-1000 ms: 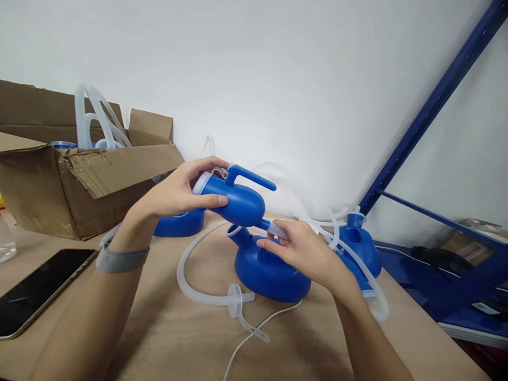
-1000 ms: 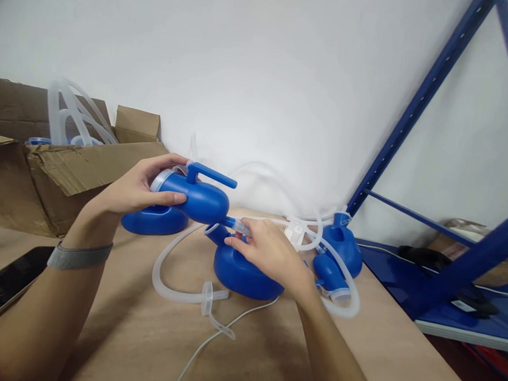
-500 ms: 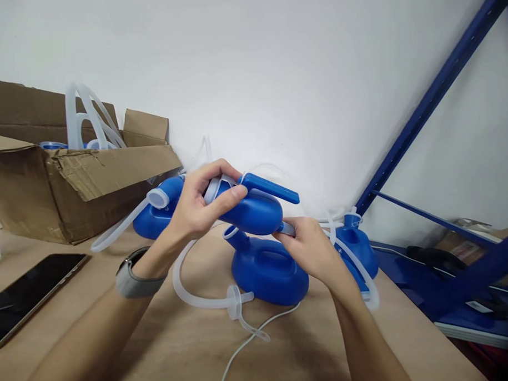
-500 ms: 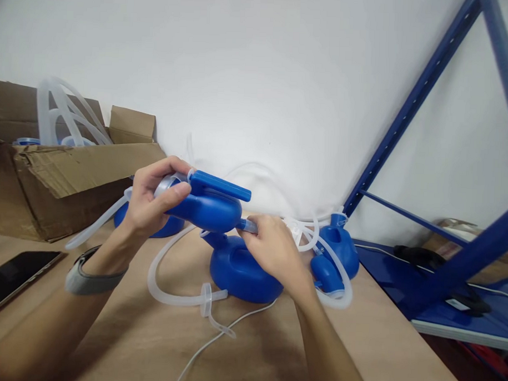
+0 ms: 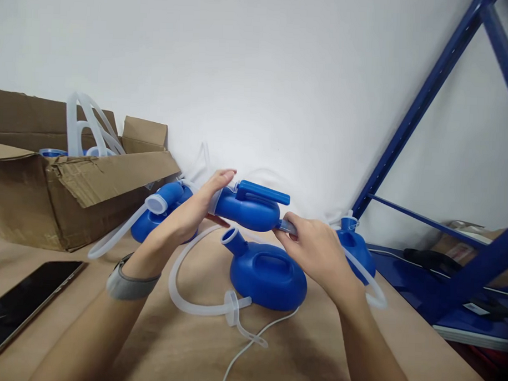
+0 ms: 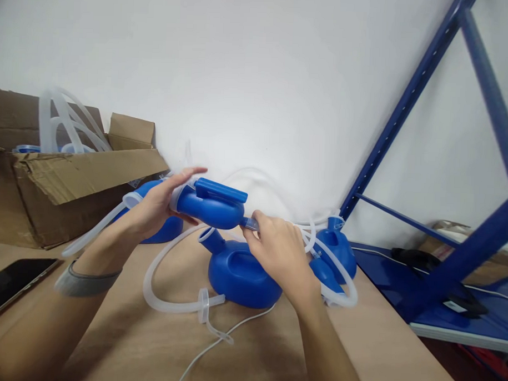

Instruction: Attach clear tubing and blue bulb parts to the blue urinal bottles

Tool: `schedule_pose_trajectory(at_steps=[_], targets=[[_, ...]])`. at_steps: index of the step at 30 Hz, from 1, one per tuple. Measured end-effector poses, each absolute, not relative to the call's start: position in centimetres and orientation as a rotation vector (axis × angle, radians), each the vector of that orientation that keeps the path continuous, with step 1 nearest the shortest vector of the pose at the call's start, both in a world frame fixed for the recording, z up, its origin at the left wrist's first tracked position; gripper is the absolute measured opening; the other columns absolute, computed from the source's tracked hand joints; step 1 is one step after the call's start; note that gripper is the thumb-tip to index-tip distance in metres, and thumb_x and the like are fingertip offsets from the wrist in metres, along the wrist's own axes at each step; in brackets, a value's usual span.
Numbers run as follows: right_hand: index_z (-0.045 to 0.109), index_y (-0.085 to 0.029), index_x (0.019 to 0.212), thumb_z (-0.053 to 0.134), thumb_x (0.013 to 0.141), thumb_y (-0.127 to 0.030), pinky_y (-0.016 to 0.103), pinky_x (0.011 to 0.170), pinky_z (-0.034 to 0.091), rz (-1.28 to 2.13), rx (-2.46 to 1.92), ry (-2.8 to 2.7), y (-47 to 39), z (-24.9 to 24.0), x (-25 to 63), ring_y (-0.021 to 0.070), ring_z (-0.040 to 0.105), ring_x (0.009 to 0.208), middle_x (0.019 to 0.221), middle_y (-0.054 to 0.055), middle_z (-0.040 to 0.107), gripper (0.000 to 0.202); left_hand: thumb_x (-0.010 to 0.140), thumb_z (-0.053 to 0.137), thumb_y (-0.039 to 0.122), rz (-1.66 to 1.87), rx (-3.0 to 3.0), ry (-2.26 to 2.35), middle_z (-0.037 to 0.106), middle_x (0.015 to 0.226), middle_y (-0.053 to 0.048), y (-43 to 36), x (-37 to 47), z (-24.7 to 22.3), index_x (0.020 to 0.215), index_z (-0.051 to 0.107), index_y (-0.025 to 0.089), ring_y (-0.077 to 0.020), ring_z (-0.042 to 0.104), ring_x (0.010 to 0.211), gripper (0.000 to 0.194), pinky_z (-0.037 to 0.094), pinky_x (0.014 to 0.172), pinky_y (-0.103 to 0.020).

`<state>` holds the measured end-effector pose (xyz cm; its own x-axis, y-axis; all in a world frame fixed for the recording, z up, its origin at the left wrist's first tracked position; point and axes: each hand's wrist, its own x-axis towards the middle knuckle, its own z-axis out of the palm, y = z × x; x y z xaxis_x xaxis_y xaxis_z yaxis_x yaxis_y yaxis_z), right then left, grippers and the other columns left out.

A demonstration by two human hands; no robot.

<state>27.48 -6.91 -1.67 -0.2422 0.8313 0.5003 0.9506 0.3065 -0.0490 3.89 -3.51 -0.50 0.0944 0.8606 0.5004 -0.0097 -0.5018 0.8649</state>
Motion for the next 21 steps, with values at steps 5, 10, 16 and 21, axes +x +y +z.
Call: schedule_pose_trajectory(at_steps=[5, 10, 16, 21], targets=[[0.064, -0.018, 0.100, 0.058, 0.100, -0.030, 0.031, 0.057, 0.020, -0.833, -1.711, -2.046, -7.1, -2.5, 26.9, 0.0246, 0.069, 0.074, 0.089, 0.006, 0.074, 0.013, 0.084, 0.062, 0.057, 1.443, 1.432, 0.936, 0.064, 0.068, -0.003, -3.9, 3.8, 0.0, 0.089, 0.065, 0.020, -0.0213, 0.065, 0.056, 0.037, 0.047, 0.040, -0.026], [0.069, -0.020, 0.089, 0.050, 0.102, -0.030, 0.033, 0.057, 0.017, -0.735, -1.791, -2.083, -7.4, -2.3, 25.8, 0.0258, 0.070, 0.073, 0.089, 0.008, 0.077, 0.026, 0.074, 0.065, 0.043, 1.518, 1.253, 0.905, 0.058, 0.068, 0.000, -4.3, 3.6, 0.3, 0.075, 0.058, 0.020, -0.0165, 0.056, 0.056, 0.024, 0.045, 0.044, -0.025], [0.073, -0.021, 0.080, 0.048, 0.098, -0.026, 0.033, 0.058, 0.019, -0.590, -1.791, -2.074, -7.5, -2.1, 25.4, 0.0243, 0.067, 0.068, 0.076, 0.009, 0.076, 0.031, 0.080, 0.055, 0.033, 1.673, 1.687, 0.786, 0.052, 0.065, 0.000, -3.9, 4.0, -0.4, 0.065, 0.051, 0.022, -0.0160, 0.049, 0.064, 0.019, 0.043, 0.056, -0.026], [0.065, -0.020, 0.065, 0.050, 0.091, -0.022, 0.033, 0.056, 0.019, -0.437, -1.667, -2.207, -7.8, -1.6, 26.2, 0.0186, 0.055, 0.055, 0.064, 0.006, 0.069, 0.030, 0.075, 0.059, 0.032, 1.781, 2.255, 0.480, 0.071, 0.087, -0.005, -5.9, 3.9, -0.2, 0.084, 0.064, 0.023, -0.0248, 0.063, 0.080, 0.013, 0.052, 0.075, -0.039]])
